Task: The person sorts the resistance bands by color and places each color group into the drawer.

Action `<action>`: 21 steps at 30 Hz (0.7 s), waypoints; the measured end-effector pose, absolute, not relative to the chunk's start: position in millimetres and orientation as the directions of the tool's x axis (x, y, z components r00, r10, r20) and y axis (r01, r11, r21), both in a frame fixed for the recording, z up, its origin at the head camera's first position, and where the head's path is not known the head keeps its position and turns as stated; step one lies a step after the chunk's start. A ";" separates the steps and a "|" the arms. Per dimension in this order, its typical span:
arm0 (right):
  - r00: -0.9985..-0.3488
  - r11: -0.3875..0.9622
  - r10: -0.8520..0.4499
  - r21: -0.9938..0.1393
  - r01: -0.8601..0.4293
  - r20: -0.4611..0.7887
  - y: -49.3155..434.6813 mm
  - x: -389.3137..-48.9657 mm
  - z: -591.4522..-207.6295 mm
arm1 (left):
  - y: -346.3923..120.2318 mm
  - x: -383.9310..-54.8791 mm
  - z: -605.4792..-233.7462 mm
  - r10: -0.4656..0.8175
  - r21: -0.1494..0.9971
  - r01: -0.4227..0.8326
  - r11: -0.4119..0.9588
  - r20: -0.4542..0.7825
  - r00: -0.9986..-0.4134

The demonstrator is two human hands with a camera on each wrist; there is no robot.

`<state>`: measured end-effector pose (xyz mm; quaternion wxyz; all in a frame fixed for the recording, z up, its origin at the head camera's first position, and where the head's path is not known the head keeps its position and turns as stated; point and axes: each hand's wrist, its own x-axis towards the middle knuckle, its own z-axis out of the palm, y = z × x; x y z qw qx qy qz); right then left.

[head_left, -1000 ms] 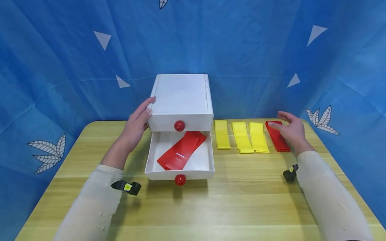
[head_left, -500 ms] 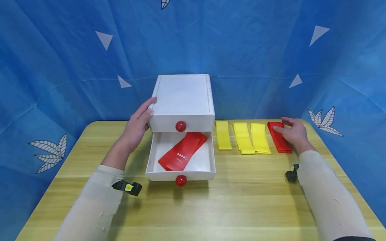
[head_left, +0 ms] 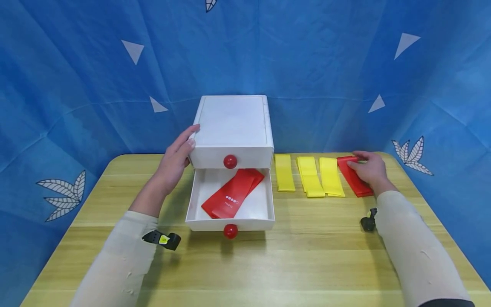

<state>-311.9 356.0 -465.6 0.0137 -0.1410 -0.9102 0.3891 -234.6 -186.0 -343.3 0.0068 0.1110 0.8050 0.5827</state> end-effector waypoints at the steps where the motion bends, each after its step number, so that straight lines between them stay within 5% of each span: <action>1: -0.961 0.669 0.263 -0.701 0.246 -0.086 355.6 -311.8 -465.5 | -186.0 -234.6 -343.4 0.186 0.939 0.169 0.298 0.117 -0.976; 21: -0.961 0.703 0.277 -0.687 0.184 0.026 377.8 -289.1 -454.9 | -187.1 -233.8 -343.3 0.193 0.941 0.168 0.295 0.114 -0.975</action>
